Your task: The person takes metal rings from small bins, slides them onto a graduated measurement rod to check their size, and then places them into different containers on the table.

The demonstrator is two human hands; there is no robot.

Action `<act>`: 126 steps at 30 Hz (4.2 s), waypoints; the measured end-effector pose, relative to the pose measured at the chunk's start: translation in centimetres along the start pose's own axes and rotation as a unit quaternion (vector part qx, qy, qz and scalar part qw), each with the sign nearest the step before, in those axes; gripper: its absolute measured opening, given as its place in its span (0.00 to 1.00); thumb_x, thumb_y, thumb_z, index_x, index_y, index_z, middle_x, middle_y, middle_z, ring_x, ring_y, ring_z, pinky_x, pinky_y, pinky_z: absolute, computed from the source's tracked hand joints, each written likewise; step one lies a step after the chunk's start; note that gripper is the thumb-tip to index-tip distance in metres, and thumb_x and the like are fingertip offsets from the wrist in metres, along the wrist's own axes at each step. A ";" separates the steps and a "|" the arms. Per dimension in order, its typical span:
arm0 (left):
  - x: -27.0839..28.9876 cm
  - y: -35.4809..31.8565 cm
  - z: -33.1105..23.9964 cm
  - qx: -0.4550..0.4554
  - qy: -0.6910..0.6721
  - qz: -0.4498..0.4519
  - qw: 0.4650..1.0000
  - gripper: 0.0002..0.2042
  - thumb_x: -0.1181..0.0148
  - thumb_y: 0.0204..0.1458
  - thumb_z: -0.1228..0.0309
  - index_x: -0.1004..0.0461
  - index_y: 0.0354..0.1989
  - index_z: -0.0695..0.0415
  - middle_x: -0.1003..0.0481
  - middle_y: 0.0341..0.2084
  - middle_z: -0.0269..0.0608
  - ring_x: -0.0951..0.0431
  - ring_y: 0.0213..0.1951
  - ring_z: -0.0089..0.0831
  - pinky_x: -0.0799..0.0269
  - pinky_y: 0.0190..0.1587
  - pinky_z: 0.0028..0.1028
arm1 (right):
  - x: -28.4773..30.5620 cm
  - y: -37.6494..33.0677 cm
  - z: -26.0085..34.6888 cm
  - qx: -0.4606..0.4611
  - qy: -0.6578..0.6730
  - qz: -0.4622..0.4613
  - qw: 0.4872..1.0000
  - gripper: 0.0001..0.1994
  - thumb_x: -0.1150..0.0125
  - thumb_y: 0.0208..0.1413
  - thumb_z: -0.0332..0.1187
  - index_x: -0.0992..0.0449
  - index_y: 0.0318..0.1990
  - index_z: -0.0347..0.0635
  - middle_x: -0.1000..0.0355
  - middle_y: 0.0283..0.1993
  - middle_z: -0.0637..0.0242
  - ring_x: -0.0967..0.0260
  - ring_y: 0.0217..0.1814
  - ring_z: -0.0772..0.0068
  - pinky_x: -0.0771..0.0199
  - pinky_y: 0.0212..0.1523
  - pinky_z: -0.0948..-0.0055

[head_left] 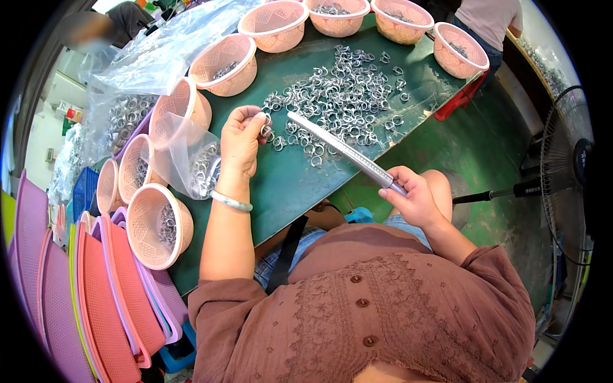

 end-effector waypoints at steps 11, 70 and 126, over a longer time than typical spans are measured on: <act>-2.5 -0.8 0.1 0.049 -0.179 0.129 0.974 0.11 0.50 0.52 0.77 0.32 0.44 0.65 0.28 0.29 0.38 0.25 0.31 0.24 0.25 0.38 0.22 | -0.9 0.3 0.6 -0.004 -0.040 0.032 0.999 0.10 0.44 0.48 0.22 0.34 0.38 0.35 0.35 0.29 0.74 0.43 0.29 0.89 0.43 0.28 0.87; -1.1 2.4 -15.1 -0.422 0.560 -0.283 0.654 0.15 0.43 0.43 0.72 0.29 0.42 0.61 0.27 0.29 0.46 0.27 0.30 0.32 0.32 0.35 0.27 | 2.9 -1.2 3.0 0.119 -0.017 -0.070 0.990 0.09 0.42 0.45 0.21 0.33 0.35 0.35 0.35 0.24 0.70 0.41 0.24 0.86 0.41 0.25 0.84; -7.2 -5.5 -1.7 0.032 -0.194 0.261 0.945 0.13 0.46 0.48 0.77 0.31 0.43 0.63 0.27 0.30 0.37 0.26 0.30 0.23 0.31 0.34 0.21 | 0.1 -0.8 5.2 0.177 -0.143 -0.031 0.973 0.10 0.40 0.42 0.23 0.31 0.34 0.37 0.32 0.25 0.63 0.34 0.22 0.73 0.36 0.23 0.78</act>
Point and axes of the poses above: each hand's wrist, its own y-axis towards the middle knuckle, its own x-axis out of the back of the hand, z = x × y, the point moved 9 cm from there along y, towards the middle knuckle
